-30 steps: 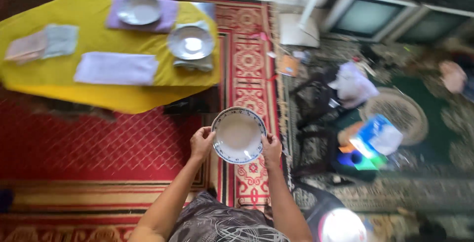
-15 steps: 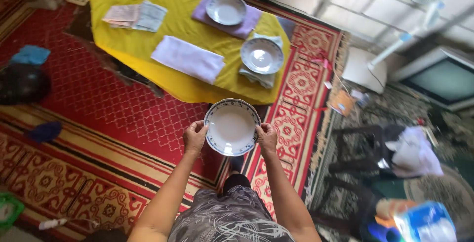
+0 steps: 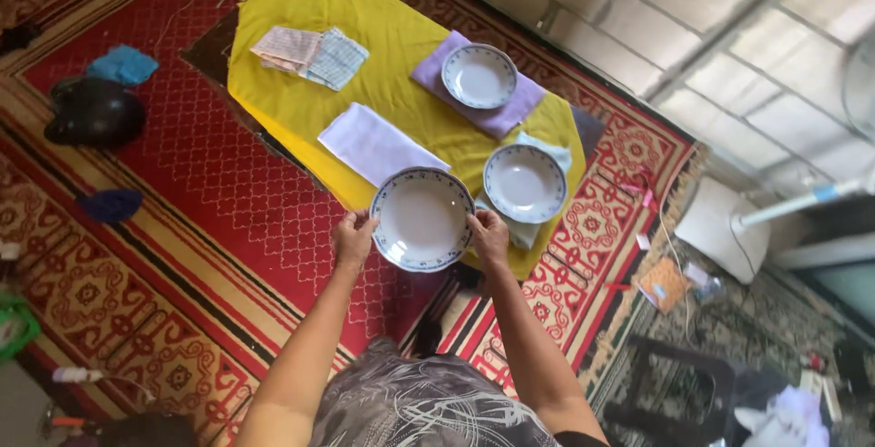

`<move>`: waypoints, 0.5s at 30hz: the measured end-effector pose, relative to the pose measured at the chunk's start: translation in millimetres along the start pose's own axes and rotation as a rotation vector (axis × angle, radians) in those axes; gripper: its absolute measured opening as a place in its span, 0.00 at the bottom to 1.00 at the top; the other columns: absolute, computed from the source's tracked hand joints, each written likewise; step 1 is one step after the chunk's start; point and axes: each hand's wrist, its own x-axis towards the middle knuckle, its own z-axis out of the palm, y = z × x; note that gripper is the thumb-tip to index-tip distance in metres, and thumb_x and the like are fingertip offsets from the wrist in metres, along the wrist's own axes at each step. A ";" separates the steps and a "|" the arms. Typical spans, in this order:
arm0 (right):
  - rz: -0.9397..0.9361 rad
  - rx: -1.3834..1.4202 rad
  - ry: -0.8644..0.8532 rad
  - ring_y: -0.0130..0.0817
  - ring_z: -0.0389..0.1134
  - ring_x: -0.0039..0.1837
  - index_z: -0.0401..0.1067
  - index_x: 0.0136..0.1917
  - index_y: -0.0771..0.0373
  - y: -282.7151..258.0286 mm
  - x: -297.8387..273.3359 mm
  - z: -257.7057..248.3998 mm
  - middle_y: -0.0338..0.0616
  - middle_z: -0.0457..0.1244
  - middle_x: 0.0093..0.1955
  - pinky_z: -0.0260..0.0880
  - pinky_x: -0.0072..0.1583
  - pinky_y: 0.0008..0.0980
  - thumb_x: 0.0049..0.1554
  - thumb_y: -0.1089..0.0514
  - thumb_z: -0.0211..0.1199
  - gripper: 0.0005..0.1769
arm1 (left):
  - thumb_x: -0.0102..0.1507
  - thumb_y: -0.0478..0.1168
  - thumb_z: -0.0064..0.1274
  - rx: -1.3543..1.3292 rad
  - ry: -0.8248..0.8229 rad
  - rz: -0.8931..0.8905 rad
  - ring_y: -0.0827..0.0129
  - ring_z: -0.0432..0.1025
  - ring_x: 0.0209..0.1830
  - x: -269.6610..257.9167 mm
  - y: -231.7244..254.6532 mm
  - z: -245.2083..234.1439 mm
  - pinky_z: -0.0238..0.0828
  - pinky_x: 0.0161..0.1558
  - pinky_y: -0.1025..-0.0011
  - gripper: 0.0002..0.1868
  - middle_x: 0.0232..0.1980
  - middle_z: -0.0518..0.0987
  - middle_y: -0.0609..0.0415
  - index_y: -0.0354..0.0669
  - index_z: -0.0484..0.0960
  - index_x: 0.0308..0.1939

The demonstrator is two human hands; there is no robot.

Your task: Setting a dining table with plates, bowls, and napkins.

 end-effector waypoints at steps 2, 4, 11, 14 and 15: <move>-0.030 -0.047 -0.021 0.24 0.63 0.36 0.76 0.47 0.64 1.9 28.3 10.7 0.35 0.67 0.37 0.64 0.37 0.28 0.56 0.56 0.69 0.10 | 0.61 0.36 0.60 0.006 0.047 0.037 0.76 0.76 0.37 18.9 -4.5 2.1 0.75 0.42 0.75 0.11 0.39 0.84 0.57 0.36 0.84 0.46; -0.057 -0.091 -0.036 0.24 0.63 0.35 0.76 0.47 0.64 7.9 50.5 21.8 0.34 0.67 0.37 0.65 0.37 0.27 0.56 0.56 0.70 0.11 | 0.61 0.37 0.61 0.019 0.087 0.073 0.77 0.76 0.37 30.8 -0.8 1.9 0.74 0.43 0.76 0.11 0.40 0.84 0.57 0.35 0.84 0.45; -0.085 0.001 -0.127 0.22 0.65 0.36 0.76 0.47 0.65 -8.1 91.9 67.8 0.36 0.68 0.38 0.66 0.36 0.25 0.57 0.56 0.69 0.11 | 0.60 0.38 0.62 0.117 0.200 -0.007 0.77 0.77 0.36 79.8 22.7 -6.2 0.75 0.42 0.74 0.12 0.39 0.84 0.58 0.39 0.85 0.45; -0.050 0.023 -0.108 0.22 0.65 0.36 0.76 0.47 0.65 -10.0 107.1 88.3 0.37 0.68 0.38 0.67 0.36 0.26 0.57 0.56 0.69 0.11 | 0.60 0.38 0.62 0.083 0.172 0.001 0.76 0.76 0.36 116.2 13.7 -11.9 0.75 0.42 0.74 0.12 0.40 0.84 0.57 0.38 0.85 0.45; -0.045 0.024 -0.095 0.23 0.64 0.36 0.76 0.48 0.66 -9.5 113.2 96.4 0.38 0.68 0.39 0.67 0.36 0.26 0.57 0.56 0.69 0.11 | 0.60 0.38 0.62 0.038 0.151 0.010 0.76 0.76 0.36 130.9 9.1 -14.7 0.75 0.42 0.74 0.12 0.40 0.84 0.57 0.37 0.84 0.45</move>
